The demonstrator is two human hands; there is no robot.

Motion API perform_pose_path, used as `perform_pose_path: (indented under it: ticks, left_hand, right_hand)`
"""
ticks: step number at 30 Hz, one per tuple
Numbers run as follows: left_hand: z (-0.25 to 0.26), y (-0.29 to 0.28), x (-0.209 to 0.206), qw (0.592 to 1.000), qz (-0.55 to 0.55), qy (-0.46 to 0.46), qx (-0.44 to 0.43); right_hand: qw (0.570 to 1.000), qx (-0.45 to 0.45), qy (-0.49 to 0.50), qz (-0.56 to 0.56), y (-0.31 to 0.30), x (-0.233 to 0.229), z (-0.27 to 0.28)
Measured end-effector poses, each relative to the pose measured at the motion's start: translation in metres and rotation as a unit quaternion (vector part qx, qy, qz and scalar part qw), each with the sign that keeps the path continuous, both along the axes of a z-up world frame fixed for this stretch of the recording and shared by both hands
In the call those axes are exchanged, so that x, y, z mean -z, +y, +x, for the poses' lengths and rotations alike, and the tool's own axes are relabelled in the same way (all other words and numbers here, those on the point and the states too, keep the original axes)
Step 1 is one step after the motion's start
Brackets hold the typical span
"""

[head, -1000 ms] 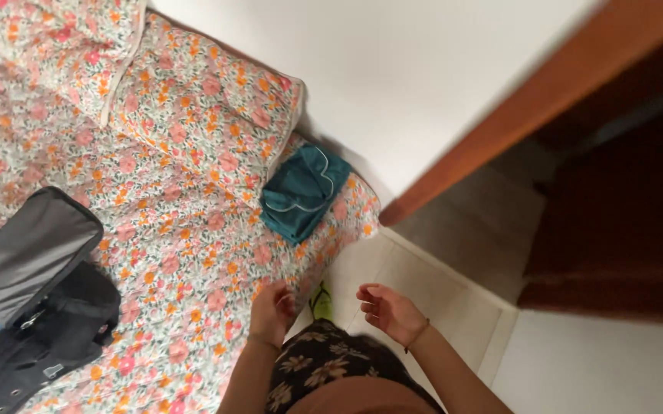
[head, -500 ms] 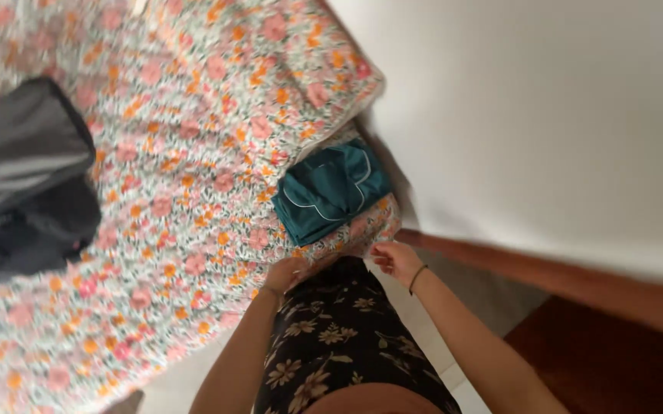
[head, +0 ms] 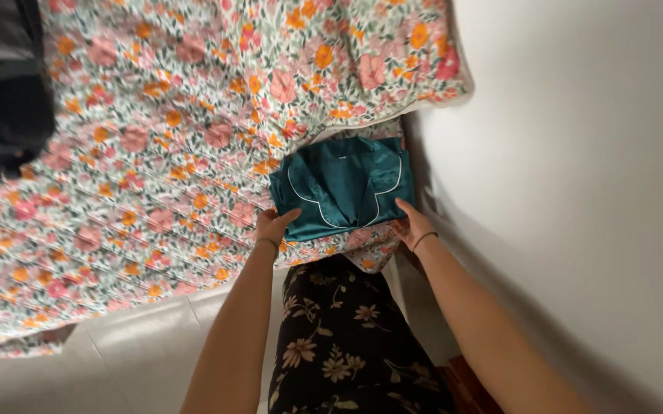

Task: The person is packing items like a laptop, pouches, and glasses into a backpack.

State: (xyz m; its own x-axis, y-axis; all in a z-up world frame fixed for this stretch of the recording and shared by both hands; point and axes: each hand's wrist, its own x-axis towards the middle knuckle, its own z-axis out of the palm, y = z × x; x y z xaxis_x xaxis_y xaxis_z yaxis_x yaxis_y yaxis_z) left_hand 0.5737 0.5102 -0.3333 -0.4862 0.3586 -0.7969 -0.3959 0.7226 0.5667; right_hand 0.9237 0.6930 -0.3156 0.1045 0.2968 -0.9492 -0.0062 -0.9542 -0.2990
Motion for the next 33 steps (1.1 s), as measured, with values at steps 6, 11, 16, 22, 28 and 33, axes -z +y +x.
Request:
perform_pose_path:
  ticks: [6,11,16,22,28,33]
  left_hand:
    - [0.000,0.023,-0.014,0.996,-0.062,0.039,0.050]
    - [0.002,0.036,-0.036,0.984,-0.116,0.037,0.130]
    - [0.005,0.032,-0.023,0.998,-0.031,-0.046,0.033]
    - [0.017,0.023,-0.024,0.982,0.061,-0.158,-0.089]
    - [0.006,-0.018,-0.083,0.941,0.081,-0.282,-0.169]
    - [0.010,-0.092,-0.109,0.957,0.133,-0.206,-0.154]
  right_hand:
    - [1.000,-0.010,-0.003,-0.017,0.014,-0.001,-0.008]
    - [0.999,-0.018,0.028,0.001,0.028,-0.015,-0.011]
    - [0.993,-0.094,0.058,0.034,0.055,-0.054,-0.041]
    - [0.968,-0.241,0.063,-0.015,0.073,-0.045,-0.040]
    - [0.967,-0.245,0.072,-0.006,0.054,-0.063,-0.027]
    - [0.587,-0.691,0.082,0.413,0.026,-0.030,-0.019]
